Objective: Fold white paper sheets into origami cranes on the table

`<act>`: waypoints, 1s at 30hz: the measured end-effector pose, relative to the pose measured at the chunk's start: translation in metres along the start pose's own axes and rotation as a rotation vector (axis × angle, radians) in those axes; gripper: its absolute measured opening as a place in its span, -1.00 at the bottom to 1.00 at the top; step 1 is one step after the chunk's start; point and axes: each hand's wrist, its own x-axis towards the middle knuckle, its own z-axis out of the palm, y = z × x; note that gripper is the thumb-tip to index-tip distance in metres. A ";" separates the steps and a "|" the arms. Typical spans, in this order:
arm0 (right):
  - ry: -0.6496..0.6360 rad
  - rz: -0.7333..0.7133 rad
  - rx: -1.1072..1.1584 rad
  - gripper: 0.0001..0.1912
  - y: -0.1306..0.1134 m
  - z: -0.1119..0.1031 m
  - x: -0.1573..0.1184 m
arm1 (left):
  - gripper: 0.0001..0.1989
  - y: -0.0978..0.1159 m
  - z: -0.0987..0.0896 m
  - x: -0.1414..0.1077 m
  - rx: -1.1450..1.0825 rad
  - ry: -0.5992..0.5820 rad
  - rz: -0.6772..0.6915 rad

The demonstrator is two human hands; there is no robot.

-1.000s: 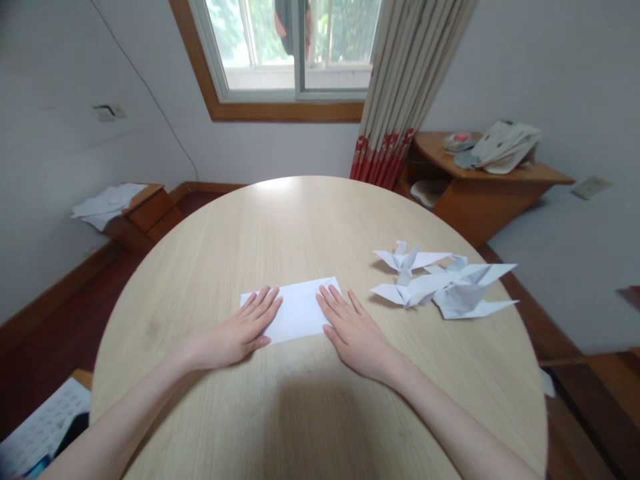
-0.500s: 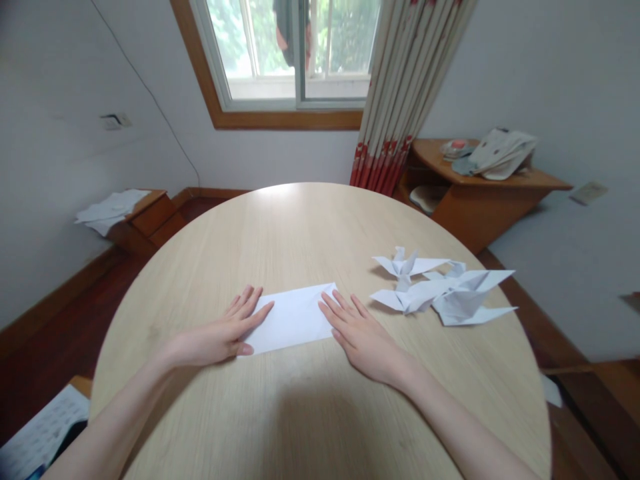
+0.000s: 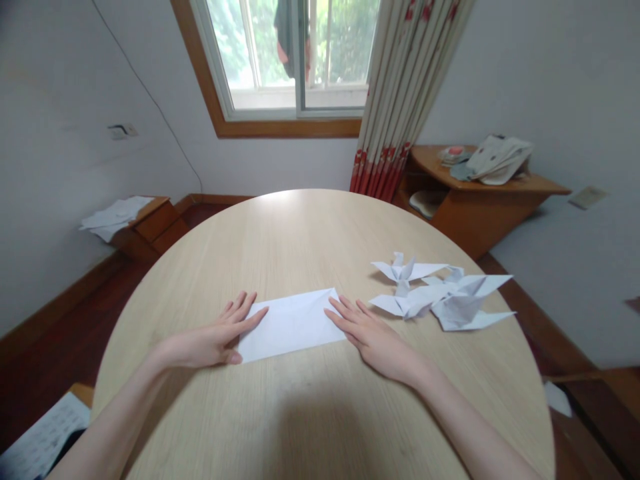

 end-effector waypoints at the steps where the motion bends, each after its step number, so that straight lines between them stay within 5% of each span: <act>1: -0.008 0.003 0.007 -0.44 0.000 -0.001 0.000 | -0.08 0.001 -0.001 0.000 -0.003 -0.005 -0.003; 15: -0.067 0.034 0.024 -0.20 0.000 -0.008 -0.001 | -0.04 0.008 -0.004 0.000 0.020 0.005 -0.051; 25: 0.137 -0.031 -0.235 -0.09 -0.006 0.016 0.001 | -0.04 0.037 -0.015 0.007 -0.028 0.052 -0.060; 30: 0.214 -0.138 -0.271 -0.13 -0.013 0.024 0.004 | -0.12 0.046 -0.005 0.019 -0.008 0.162 -0.087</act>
